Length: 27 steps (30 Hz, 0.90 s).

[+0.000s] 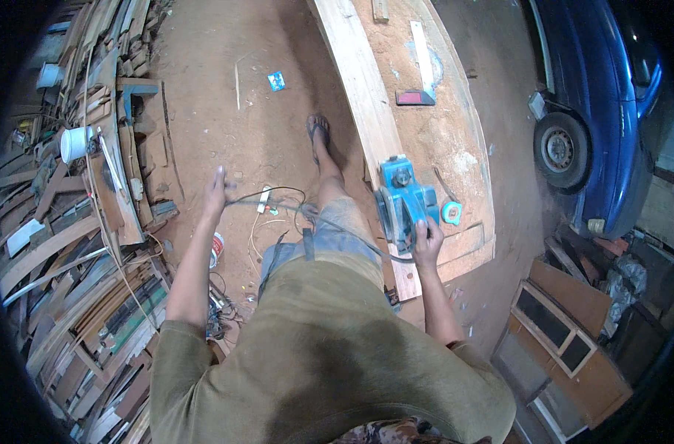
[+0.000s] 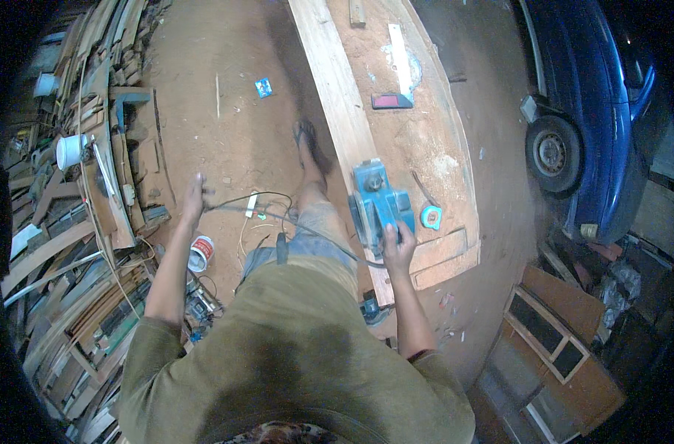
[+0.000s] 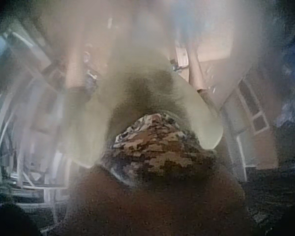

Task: The person uses a circular saw to cut a long wooden plank into smaller pieces on a workbench. They repeatedly position the plank, make cuts, and move the cut pieces aside. The person also uses a hand planer to smooth the surface of the wood.

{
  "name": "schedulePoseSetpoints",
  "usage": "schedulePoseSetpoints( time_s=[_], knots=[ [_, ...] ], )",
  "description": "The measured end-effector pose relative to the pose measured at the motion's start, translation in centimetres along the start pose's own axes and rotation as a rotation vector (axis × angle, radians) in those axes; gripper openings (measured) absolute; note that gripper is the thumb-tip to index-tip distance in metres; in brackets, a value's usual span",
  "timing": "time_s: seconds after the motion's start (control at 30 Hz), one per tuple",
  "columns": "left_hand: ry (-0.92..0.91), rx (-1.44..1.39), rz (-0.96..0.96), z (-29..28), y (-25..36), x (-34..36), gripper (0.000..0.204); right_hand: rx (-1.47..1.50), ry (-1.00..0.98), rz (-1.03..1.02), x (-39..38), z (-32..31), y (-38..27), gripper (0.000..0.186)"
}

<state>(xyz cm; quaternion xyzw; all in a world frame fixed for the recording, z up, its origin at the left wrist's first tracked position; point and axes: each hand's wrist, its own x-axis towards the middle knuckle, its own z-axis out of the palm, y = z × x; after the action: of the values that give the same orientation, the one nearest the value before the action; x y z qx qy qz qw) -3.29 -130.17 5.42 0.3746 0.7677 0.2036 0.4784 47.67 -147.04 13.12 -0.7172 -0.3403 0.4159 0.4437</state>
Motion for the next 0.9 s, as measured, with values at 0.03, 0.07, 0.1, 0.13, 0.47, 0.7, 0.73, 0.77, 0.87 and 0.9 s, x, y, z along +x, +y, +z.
schedulePoseSetpoints(
  time_s=[0.03,0.07,0.1,0.13,0.47,0.7,0.73,0.77,0.87,0.9],
  knots=[
    [-0.051,0.048,-0.066,-1.4,-2.3,-0.8,0.068,-0.036,0.009,-0.043,1.7,1.3,-1.7,0.035],
    [-0.039,0.078,-0.073,-1.9,-3.2,-2.5,0.069,-0.075,0.021,-0.087,3.6,2.6,-2.7,0.037],
    [-0.027,0.109,-0.081,-2.5,-4.0,-4.2,0.07,-0.067,0.025,-0.082,5.6,3.9,-2.6,0.038],
    [-0.005,0.059,-0.116,-2.6,-5.5,-5.6,0.069,-0.057,0.028,-0.079,7.6,5.3,-2.6,0.039],
    [-0.071,-0.132,-0.335,-0.9,-8.2,-11.0,0.056,-0.226,0.05,-0.28,31.1,20.0,-10.0,0.054],
    [-0.023,0.24,0.117,-1.6,-0.4,-7.8,0.031,-0.208,0.004,-0.222,48.0,31.5,-18.0,0.067],
    [0.001,0.27,0.084,-1.8,1.4,-7.3,0.03,-0.187,0.003,-0.222,50.5,33.1,-18.8,0.068],
    [0.022,0.305,0.057,-2.1,2.7,-6.6,0.03,-0.19,0.005,-0.214,53.7,34.4,-19.3,0.068],
    [0.071,0.357,0.104,-1.4,2.0,-7.1,0.029,-0.243,-0.022,-0.143,55.6,37.1,-23.6,0.065],
    [0.039,0.354,0.051,-1.1,0.6,-7.9,0.027,-0.267,-0.027,-0.111,55.0,37.2,-24.6,0.065]
  ],
)
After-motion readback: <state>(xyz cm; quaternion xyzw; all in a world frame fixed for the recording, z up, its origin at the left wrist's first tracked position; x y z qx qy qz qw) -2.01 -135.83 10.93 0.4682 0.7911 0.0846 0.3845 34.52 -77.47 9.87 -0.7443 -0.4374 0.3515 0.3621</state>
